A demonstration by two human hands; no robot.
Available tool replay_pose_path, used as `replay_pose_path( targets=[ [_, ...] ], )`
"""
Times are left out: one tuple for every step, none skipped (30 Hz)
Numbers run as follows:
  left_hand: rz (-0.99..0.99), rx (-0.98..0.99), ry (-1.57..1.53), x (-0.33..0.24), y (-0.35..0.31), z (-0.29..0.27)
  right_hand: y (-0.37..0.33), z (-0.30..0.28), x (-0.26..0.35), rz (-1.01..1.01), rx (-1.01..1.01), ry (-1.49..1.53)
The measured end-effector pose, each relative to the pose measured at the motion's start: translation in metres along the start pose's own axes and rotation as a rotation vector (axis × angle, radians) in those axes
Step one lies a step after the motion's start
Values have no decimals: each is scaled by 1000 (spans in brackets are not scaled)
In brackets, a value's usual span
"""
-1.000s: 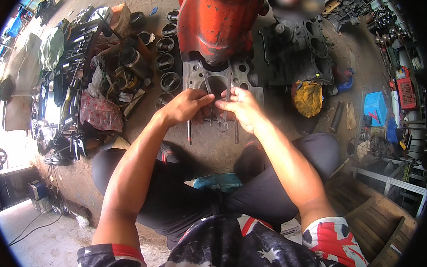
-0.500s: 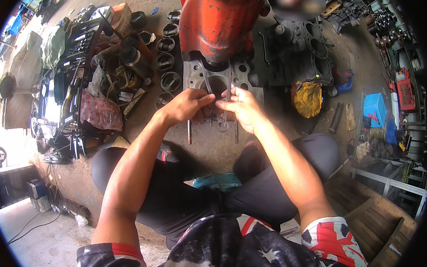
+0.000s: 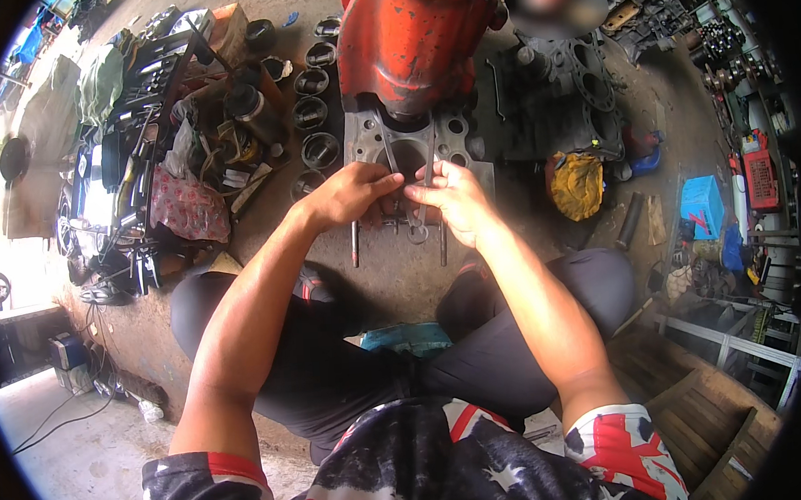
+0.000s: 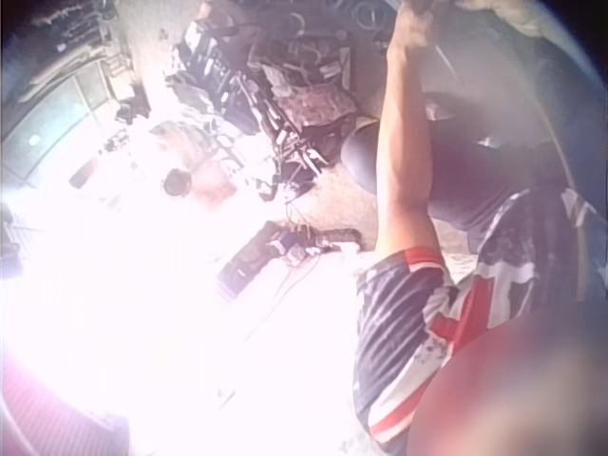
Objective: The person sits on the floor and uses a yellow-handled screwdriver to scrape the surface of a red engine block. They then use a caliper to measure the internal diameter of a cylinder bore multiple times, adjusting the tool and repositioning it for repeated measurements.
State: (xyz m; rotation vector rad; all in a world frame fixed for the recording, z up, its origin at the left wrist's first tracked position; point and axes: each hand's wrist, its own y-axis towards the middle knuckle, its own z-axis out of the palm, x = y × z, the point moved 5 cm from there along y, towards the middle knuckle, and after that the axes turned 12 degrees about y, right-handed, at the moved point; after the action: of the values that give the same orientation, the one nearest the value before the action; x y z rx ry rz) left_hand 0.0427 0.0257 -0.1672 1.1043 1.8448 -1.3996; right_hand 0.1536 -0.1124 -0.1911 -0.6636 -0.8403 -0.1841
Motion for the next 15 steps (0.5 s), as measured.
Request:
replay_pose_path(
  targets=[
    [0, 1, -3, 0, 0, 0, 0, 0, 0, -1, -1, 5],
    [0, 1, -5, 0, 0, 0, -1, 1, 1, 1, -3, 8],
    [-5, 1, -6, 0, 0, 0, -1, 1, 1, 3, -4, 11],
    [-9, 1, -7, 0, 0, 0, -1, 1, 1, 6, -6, 14],
    [-13, 1, -9, 0, 0, 0, -1, 2, 1, 9, -7, 10],
    [-11, 0, -7, 0, 0, 0, -1, 2, 1, 11, -8, 5],
    [-9, -1, -4, 0, -1, 0, -1, 2, 1, 16, -11, 7],
    [-7, -2, -2, 0, -1, -1, -2, 3, 1, 14, -12, -3],
    [-12, 1, -2, 0, -1, -1, -2, 3, 1, 13, -14, -7],
    [-18, 4, -3, 0, -1, -1, -3, 3, 1, 18, -23, -8],
    [-23, 8, -4, 0, -1, 0, -3, 4, 1, 13, -17, -7],
    [-25, 8, -11, 0, -1, 0, -4, 3, 1, 14, -19, -4],
    [-28, 9, -19, 0, -2, 0, -4, 3, 1, 16, -21, 0],
    [-29, 12, -34, -1, -2, 0, -4, 4, 2, 17, -19, -2],
    [-26, 10, -24, -1, -2, 0, -4, 4, 2, 19, -17, -3]
  ],
)
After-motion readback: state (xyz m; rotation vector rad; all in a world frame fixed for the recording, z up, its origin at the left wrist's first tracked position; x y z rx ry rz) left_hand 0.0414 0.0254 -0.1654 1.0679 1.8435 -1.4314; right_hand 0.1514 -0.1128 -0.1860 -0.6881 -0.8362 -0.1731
